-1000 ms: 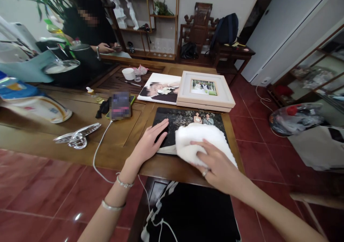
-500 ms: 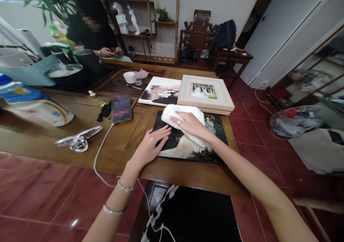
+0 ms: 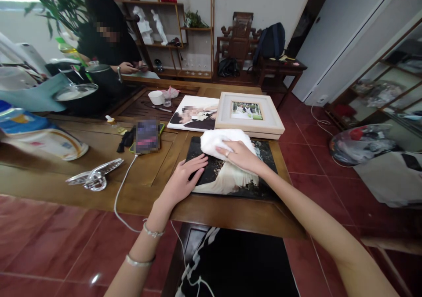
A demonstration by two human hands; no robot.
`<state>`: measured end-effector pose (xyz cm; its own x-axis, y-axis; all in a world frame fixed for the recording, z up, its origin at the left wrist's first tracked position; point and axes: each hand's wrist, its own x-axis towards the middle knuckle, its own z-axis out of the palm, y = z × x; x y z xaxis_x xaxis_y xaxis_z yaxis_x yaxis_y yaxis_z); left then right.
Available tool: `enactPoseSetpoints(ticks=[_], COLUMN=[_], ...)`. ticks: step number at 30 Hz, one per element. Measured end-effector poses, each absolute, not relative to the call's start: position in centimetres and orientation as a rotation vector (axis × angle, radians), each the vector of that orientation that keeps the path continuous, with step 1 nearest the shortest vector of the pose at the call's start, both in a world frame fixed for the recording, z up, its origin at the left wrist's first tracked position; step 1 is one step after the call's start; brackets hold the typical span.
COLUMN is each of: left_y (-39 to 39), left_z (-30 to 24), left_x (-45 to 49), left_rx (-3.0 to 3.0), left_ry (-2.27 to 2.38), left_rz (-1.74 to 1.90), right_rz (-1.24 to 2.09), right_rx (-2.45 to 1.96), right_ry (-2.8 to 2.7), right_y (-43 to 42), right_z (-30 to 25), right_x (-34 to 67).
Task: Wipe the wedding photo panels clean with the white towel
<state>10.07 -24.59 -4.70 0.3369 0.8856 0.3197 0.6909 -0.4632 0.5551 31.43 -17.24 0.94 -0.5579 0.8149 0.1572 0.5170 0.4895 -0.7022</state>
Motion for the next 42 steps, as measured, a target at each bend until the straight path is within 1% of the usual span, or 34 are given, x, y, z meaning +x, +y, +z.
enactPoseSetpoints(ticks=[9, 16, 20, 26, 29, 33, 42], left_y=[-24.5, -24.1, -24.0, -23.9, -23.9, -23.8, -23.9], left_z=[-4.7, -5.2, -5.4, -5.3, -5.3, -5.3, -5.1], left_x=[10.1, 10.0, 9.9, 9.9, 10.0, 9.8, 9.8], left_rx=[2.238, 2.248, 2.251, 2.242, 2.235, 2.24, 2.224], left_ry=[1.376, 1.374, 1.385, 1.372, 1.368, 1.368, 1.361], left_rz=[0.924, 1.032, 1.001, 1.011, 1.01, 1.003, 0.993], right_rz=[0.729, 0.661, 0.701, 0.758, 0.794, 0.821, 0.715], right_rx=[-1.386, -1.458, -1.41, -1.356, -1.298, -1.304, -1.253], right_ry=[-2.092, -2.101, -2.227, -2.347, -2.381, -2.377, -2.266], right_y=[-18.9, -19.7, -23.0, -30.9, -32.8, -31.2, -20.5], right_z=[0.6, 0.4, 0.5, 0.9, 1.2, 1.2, 1.0], right_x=[39.5, 40.9, 40.2, 39.7, 39.6, 39.5, 39.7])
